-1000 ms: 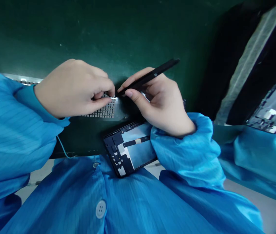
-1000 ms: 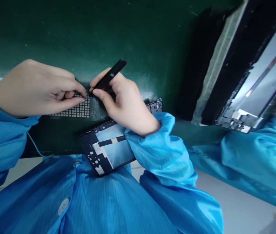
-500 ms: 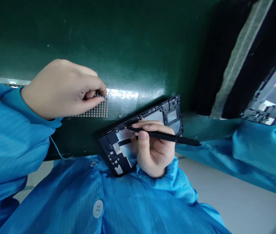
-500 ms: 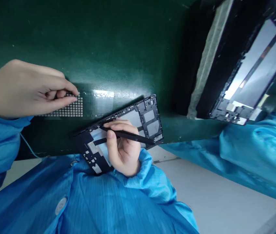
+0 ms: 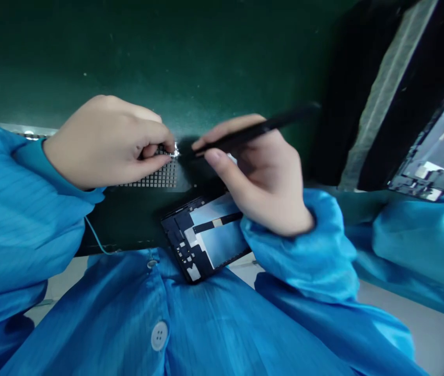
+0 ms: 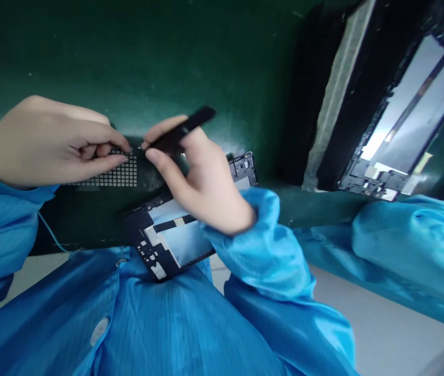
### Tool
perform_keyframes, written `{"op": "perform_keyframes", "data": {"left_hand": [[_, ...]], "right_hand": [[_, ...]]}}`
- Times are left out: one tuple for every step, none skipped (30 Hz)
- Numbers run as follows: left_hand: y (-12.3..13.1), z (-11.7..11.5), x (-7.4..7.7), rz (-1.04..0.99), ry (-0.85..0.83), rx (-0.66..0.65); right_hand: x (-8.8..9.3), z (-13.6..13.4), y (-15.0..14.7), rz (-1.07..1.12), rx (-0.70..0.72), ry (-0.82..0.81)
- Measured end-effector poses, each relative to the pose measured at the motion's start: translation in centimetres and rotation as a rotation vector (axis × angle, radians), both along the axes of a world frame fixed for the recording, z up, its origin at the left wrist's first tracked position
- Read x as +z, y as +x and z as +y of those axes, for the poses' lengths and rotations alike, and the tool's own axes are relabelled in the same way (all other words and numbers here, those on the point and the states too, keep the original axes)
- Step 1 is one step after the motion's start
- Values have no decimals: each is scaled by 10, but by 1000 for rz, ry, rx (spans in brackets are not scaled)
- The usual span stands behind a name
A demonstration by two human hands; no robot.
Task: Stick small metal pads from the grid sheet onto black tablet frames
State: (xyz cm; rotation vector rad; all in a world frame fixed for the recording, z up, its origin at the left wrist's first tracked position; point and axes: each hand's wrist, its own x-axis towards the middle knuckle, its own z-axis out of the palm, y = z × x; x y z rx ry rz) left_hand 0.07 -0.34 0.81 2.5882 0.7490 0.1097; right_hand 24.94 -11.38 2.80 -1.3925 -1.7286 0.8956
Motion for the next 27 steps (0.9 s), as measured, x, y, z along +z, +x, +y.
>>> {"op": "perform_keyframes", "data": {"left_hand": [[0,0,0,2,1,2],[0,0,0,-1,5,4],[-1,-1,-1,-1,7,6],[-1,-1,-1,5,5,6],[-2,-1,-1,12,1,6],[-2,-1,-2,11,1,12],[-2,-1,-2,16,-6,17],[-2,-1,-2,19,-14,23],[-1,0,-1,24,-23,29],[-1,0,-1,26,-28,34],[-1,0,0,34,-36,33],[0,0,0,42,-40,31],[0,1,1,48,-41,26],[0,1,2,45,-39,21],[0,0,2,35,-37,17],[0,0,3,19,-33,14],[-1,0,3,1,-28,11],[-1,0,4,-15,-24,9],[-2,-1,5,-22,-26,3],[-2,-1,6,-27,-29,-1],[-2,-1,6,-30,-34,-5],[-2,-1,7,-38,-40,-11],[-3,-1,8,-45,-45,-12],[-3,-1,8,-49,-49,-10],[-3,-1,8,-56,-50,-5],[-3,-1,8,-61,-48,0],[-3,-1,8,-66,-46,6]], "right_hand": [[-6,13,3,10,56,-25],[-12,23,5,15,97,-45],[-17,30,6,19,125,-59],[-21,33,6,26,137,-69],[-24,33,6,36,134,-77],[-25,32,6,46,124,-86],[-24,30,5,50,114,-96],[-23,29,4,49,109,-105],[-20,28,3,40,109,-114],[-18,29,2,24,113,-122],[-16,30,2,7,118,-130],[-14,32,1,-8,118,-140],[-13,34,1,-11,117,-154],[-12,35,1,1,111,-170],[-12,35,2,31,92,-183],[-11,31,4,72,57,-190],[-11,25,7,122,4,-174],[-12,16,10,169,-70,-130],[-12,5,13,203,-167,-65],[-14,-8,17,216,-279,13],[-17,-21,20,209,-394,93],[-20,-34,23,189,-497,160],[-24,-46,26,165,-578,209],[-28,-55,28,144,-627,235],[-33,-62,30,131,-642,253],[-36,-67,31,124,-637,269],[-39,-70,31,118,-621,276]]}}
